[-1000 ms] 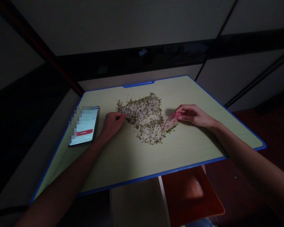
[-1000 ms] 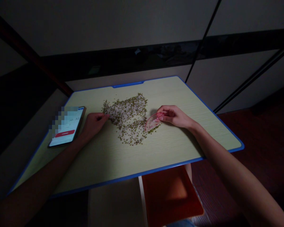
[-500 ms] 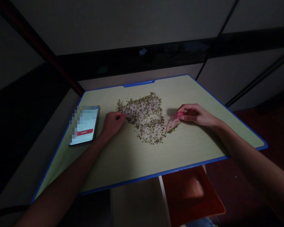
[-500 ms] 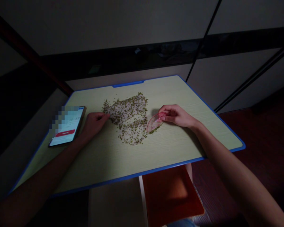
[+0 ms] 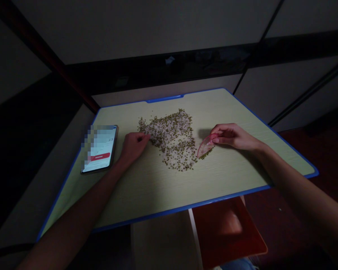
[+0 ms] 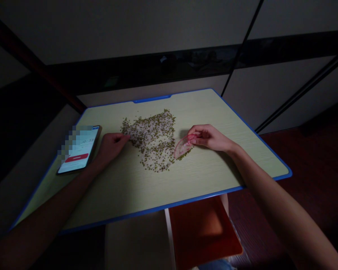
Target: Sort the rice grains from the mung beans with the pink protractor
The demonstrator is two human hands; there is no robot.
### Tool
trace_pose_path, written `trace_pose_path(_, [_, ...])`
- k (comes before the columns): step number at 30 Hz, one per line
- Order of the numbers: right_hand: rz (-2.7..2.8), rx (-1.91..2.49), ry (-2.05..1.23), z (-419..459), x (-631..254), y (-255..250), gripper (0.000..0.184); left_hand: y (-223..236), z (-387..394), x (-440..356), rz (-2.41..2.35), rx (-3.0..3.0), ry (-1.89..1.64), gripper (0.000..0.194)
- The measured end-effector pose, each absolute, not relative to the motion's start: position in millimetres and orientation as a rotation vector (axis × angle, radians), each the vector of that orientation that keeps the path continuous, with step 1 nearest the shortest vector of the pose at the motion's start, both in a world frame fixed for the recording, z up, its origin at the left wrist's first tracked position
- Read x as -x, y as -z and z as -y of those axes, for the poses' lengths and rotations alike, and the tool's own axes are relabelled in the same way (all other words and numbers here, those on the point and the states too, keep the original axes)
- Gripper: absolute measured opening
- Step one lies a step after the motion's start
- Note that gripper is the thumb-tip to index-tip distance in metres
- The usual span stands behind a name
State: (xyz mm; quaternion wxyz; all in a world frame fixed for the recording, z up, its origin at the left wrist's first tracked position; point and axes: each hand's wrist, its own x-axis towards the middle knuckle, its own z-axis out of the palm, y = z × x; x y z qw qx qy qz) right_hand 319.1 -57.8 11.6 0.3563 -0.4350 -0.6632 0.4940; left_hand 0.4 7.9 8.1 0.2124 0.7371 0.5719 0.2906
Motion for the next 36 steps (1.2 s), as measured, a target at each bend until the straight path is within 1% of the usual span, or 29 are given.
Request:
trace_pose_path(10, [1.665,1.125,-1.254,58.1,-315.4,-13.0,0.014,-7.8,-9.0,-0.2,-1.595,-2.069,-0.804,0.033])
trace_pose_path(30, [1.688,1.080,-1.245,56.8,-314.6,-9.8,0.006,-5.8,-9.8,0.6,-1.590,-2.059,-0.813,0.035])
trace_pose_path(36, [1.655,1.082,-1.290,57.6,-317.2,-10.6,0.009,-5.4,-10.7,0.9,-1.589,-2.066,-0.811,0.035])
